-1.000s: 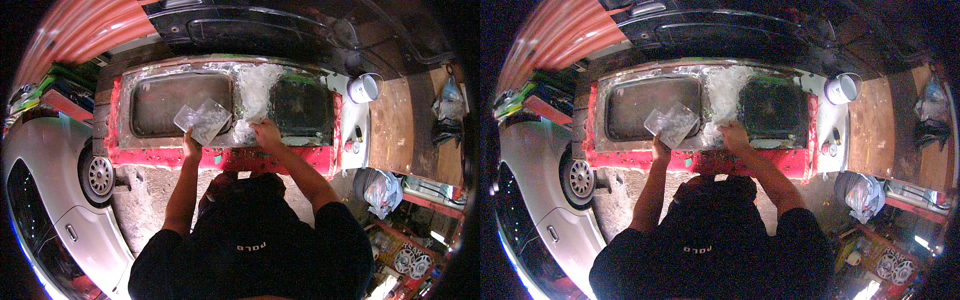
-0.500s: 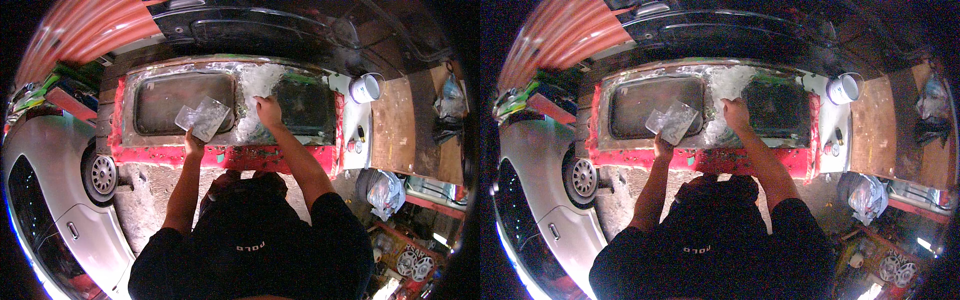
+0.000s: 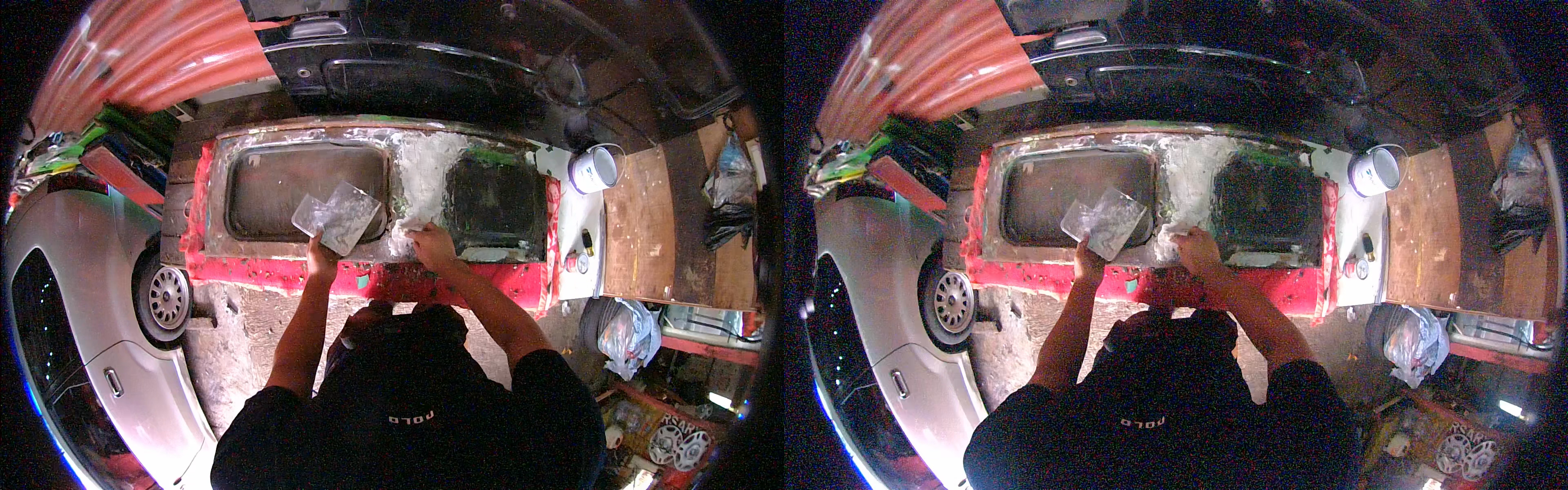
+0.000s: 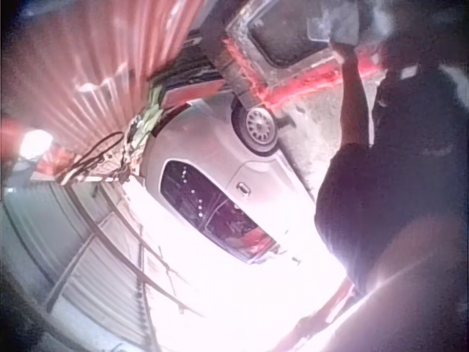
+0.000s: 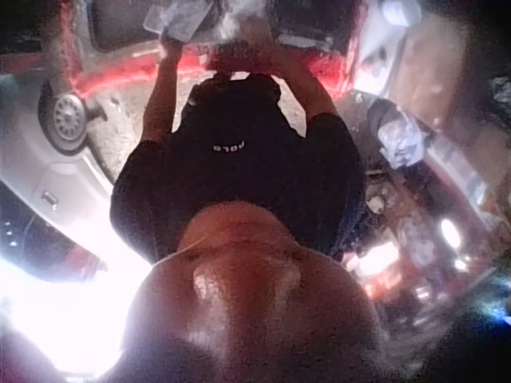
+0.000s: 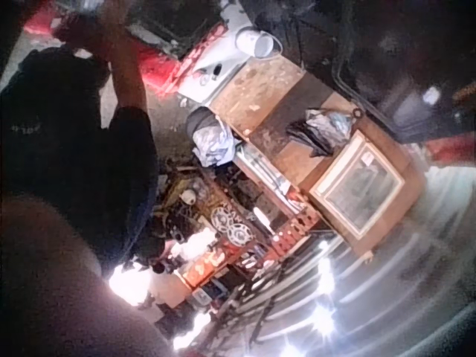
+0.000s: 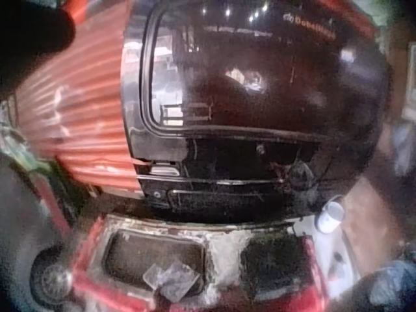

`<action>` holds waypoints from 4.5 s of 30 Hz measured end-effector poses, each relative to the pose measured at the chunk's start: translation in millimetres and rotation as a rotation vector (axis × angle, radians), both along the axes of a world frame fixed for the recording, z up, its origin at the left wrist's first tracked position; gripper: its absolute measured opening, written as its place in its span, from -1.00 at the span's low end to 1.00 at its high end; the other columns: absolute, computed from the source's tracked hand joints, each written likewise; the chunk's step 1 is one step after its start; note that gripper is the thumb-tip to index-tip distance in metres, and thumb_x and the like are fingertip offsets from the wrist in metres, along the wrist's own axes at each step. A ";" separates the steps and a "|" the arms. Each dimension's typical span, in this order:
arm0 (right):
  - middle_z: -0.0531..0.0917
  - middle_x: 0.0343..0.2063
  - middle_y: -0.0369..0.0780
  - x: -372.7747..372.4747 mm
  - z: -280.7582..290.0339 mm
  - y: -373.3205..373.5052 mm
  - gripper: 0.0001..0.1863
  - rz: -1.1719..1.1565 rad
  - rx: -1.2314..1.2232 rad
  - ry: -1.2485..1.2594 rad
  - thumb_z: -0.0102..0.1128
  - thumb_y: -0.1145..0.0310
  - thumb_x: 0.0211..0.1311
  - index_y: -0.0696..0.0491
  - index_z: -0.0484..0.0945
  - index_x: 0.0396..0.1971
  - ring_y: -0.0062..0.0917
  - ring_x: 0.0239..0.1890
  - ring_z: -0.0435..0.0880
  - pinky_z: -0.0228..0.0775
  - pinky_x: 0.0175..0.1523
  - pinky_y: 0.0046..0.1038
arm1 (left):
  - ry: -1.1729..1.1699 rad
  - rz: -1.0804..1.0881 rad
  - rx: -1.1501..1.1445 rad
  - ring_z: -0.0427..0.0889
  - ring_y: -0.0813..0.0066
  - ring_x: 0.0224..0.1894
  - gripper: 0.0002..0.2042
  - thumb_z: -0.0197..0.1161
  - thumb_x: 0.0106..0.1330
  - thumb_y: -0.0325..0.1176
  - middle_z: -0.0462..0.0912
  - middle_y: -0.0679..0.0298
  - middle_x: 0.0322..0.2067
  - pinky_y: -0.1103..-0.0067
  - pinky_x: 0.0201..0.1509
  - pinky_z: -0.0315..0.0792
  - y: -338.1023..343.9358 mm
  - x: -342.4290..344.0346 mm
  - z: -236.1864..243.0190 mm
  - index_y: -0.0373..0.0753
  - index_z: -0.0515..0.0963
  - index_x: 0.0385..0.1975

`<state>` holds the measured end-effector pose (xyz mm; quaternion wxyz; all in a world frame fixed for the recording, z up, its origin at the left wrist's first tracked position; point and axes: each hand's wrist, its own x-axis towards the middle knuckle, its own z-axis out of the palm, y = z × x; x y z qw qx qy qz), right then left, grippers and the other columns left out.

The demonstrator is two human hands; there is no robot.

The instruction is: The person opens a small container, then uses a plastic scraper to spread a white paste onto a red-painted car door panel. The person repeatedly scoops paste and smooths it over the surface.

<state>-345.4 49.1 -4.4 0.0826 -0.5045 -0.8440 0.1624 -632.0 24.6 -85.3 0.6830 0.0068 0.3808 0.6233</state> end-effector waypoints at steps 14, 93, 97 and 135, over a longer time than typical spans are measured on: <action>0.58 -0.52 -0.11 -29.0 -0.8 133.7 -0.74 -0.214 0.394 0.153 0.17 0.44 -0.03 -0.03 0.63 -0.26 -0.23 -0.37 0.57 0.44 -0.27 -0.24 | -0.017 0.098 -0.025 0.51 0.23 0.04 -0.56 -0.01 0.31 -0.12 0.51 0.19 0.02 0.34 0.07 0.41 -4.8 -29.8 17.9 -0.23 0.36 0.10; 0.60 -0.33 -0.13 -42.2 -31.9 157.7 -0.85 -0.122 0.156 -0.165 0.19 0.36 0.00 0.12 0.63 -0.48 -0.26 -0.17 0.55 0.50 -0.14 -0.26 | -0.007 0.039 -0.001 0.43 0.14 0.13 -0.52 0.02 0.30 -0.13 0.43 0.15 0.10 0.25 0.17 0.33 30.8 -23.0 19.2 -0.23 0.29 0.17; 0.61 -0.36 -0.15 -46.7 -15.0 151.7 -0.83 -0.039 0.129 -0.278 0.21 0.33 -0.02 0.12 0.63 -0.51 -0.27 -0.17 0.55 0.50 -0.14 -0.26 | -0.035 0.047 -0.036 0.42 0.13 0.13 -0.51 0.03 0.30 -0.13 0.42 0.14 0.11 0.24 0.18 0.32 28.0 -24.3 12.1 -0.23 0.28 0.17; 0.58 -0.37 -0.10 -45.0 -34.1 137.8 -0.84 -0.026 0.217 -0.104 0.15 0.37 -0.01 0.15 0.56 -0.46 -0.22 -0.26 0.57 0.45 -0.12 -0.24 | -0.047 0.072 -0.059 0.52 0.22 0.04 -0.53 0.05 0.27 -0.12 0.52 0.17 0.03 0.32 0.08 0.40 22.8 -23.3 9.6 -0.24 0.36 0.12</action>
